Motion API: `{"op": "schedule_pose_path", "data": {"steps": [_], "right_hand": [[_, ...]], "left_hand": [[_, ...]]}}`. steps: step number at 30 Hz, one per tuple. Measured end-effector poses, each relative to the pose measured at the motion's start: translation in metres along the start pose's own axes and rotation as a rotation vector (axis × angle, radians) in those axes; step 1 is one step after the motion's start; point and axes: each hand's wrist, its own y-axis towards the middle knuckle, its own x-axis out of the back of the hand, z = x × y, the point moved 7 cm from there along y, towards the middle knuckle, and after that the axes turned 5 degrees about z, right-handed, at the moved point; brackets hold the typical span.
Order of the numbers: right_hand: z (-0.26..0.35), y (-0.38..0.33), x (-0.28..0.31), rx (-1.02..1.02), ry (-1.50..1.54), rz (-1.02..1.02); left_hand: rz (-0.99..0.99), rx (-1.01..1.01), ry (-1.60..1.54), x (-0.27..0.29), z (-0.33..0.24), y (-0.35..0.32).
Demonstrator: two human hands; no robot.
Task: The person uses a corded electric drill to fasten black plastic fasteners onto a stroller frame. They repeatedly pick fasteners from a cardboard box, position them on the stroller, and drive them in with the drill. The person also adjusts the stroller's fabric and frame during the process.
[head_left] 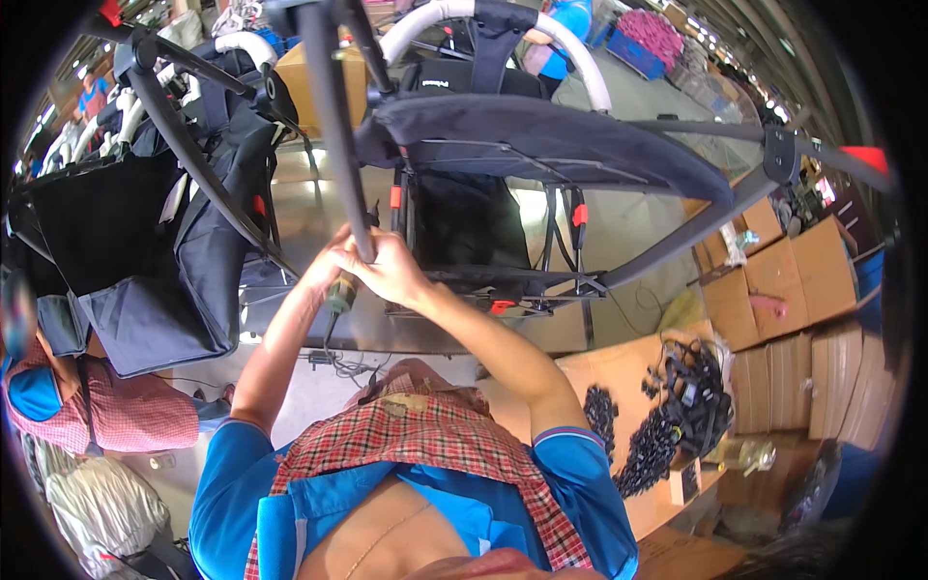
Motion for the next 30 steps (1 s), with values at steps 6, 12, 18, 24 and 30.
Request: {"op": "schedule_pose_path", "data": {"steps": [6, 12, 18, 24, 30], "right_hand": [[0.119, -0.067, 0.088, 0.364, -0.665, -0.144], [0.157, -0.219, 0.262, 0.356, -0.71, -1.037], [-0.015, -0.235, 0.342, -0.544, -0.074, -0.66], [-0.079, -0.196, 0.347, -0.49, 0.017, -0.248], [-0.066, -0.182, 0.355, -0.528, -0.317, -0.387]], "left_hand": [[0.091, 0.193, 0.096, -0.023, -0.012, 0.034], [-0.161, 0.406, 0.153, -0.029, -0.025, 0.03], [-0.218, 0.445, 0.029, -0.041, -0.02, 0.025], [-0.287, 0.513, 0.088, -0.048, -0.026, 0.018], [-0.285, 0.578, 0.072, -0.036, -0.008, 0.017]]}}
